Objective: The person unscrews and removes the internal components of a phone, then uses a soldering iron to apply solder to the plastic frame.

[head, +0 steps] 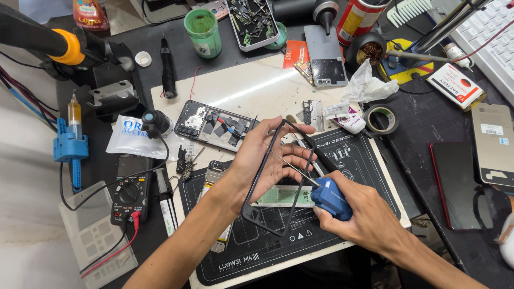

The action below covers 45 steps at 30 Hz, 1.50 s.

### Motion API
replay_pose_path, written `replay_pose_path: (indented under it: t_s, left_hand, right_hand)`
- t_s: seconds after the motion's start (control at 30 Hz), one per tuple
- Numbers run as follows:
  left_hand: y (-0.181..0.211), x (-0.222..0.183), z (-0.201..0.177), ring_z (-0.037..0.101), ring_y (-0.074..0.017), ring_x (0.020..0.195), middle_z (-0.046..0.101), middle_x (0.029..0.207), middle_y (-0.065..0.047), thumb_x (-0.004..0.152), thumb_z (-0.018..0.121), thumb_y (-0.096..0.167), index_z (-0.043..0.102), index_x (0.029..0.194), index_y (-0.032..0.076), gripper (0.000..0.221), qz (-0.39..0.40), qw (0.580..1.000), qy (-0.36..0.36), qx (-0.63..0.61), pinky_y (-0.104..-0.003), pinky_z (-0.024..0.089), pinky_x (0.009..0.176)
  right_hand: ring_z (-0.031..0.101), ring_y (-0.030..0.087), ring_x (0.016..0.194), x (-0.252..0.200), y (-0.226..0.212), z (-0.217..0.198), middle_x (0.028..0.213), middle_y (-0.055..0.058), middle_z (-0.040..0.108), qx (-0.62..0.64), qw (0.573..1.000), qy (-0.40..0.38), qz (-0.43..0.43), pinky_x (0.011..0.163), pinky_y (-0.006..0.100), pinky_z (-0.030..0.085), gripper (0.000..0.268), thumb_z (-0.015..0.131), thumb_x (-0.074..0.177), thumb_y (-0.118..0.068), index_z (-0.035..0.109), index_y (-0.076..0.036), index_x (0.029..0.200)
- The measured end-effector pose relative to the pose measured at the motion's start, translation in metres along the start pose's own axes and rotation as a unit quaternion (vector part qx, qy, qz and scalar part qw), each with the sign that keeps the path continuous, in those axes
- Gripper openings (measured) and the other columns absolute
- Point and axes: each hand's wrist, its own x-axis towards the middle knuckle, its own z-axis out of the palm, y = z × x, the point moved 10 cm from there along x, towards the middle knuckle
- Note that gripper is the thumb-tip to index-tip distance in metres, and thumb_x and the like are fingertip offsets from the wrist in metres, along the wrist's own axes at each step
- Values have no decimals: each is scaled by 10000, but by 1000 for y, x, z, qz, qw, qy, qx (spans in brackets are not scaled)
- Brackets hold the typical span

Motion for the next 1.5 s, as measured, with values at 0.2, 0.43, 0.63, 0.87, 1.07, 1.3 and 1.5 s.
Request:
replay_pose_path:
  t_s: [0.2, 0.43, 0.63, 0.87, 1.07, 1.3, 1.5]
  left_hand:
    - [2, 0, -3, 648, -206, 828, 652, 961, -170, 1038, 298, 476, 587, 1318, 25, 605, 9, 1000, 21, 15, -335, 561, 679]
    - [5, -2, -4, 637, -186, 812, 636, 920, -139, 1035, 295, 483, 607, 1277, 28, 603, 20, 998, 49, 33, -333, 543, 674]
    - [5, -2, -3, 638, -188, 809, 633, 914, -132, 1029, 300, 493, 610, 1259, 45, 592, 16, 998, 55, 28, -329, 534, 669]
    - [2, -1, -2, 644, -197, 827, 649, 953, -149, 1034, 312, 493, 603, 1301, 48, 596, 11, 999, 30, 13, -329, 541, 700]
    - [-1, 0, -5, 653, -204, 838, 659, 969, -159, 1039, 314, 491, 592, 1321, 45, 597, 9, 1000, 13, 3, -336, 548, 707]
    - [-2, 3, 2, 666, -227, 895, 671, 1021, -169, 1044, 295, 472, 575, 1338, 53, 583, -2, 1000, 13, 4, -350, 570, 764]
    - [-16, 7, 14, 646, -169, 987, 704, 1133, -119, 1061, 219, 455, 577, 1397, 91, 611, 9, 996, 19, 84, -308, 509, 825]
  right_hand:
    - [704, 234, 510, 0, -3, 0, 684, 116, 699, -3, 999, 8, -33, 473, 380, 554, 467, 734, 711, -337, 613, -74, 1078]
    - [710, 236, 510, -1, 1, 3, 677, 118, 705, -7, 1000, 3, -23, 479, 382, 558, 478, 729, 713, -339, 609, -78, 1096]
    - [710, 234, 505, -1, -1, 2, 674, 114, 704, -3, 1000, 6, -29, 474, 373, 561, 486, 737, 711, -336, 611, -75, 1101]
    - [722, 240, 519, 0, -1, 0, 692, 115, 716, 3, 1000, 3, 0, 477, 382, 567, 497, 743, 722, -350, 611, -90, 1124]
    - [716, 235, 546, -2, -6, -1, 704, 107, 706, -4, 999, 12, -35, 515, 378, 562, 467, 736, 717, -316, 609, -73, 1094]
    - [643, 193, 594, -2, 10, -15, 797, 90, 676, 239, 970, -5, -38, 583, 315, 540, 467, 732, 780, -308, 632, -22, 1136]
    - [650, 174, 599, -5, 23, -11, 868, 98, 655, 462, 884, -72, -15, 576, 292, 512, 619, 668, 829, -366, 629, 23, 1309]
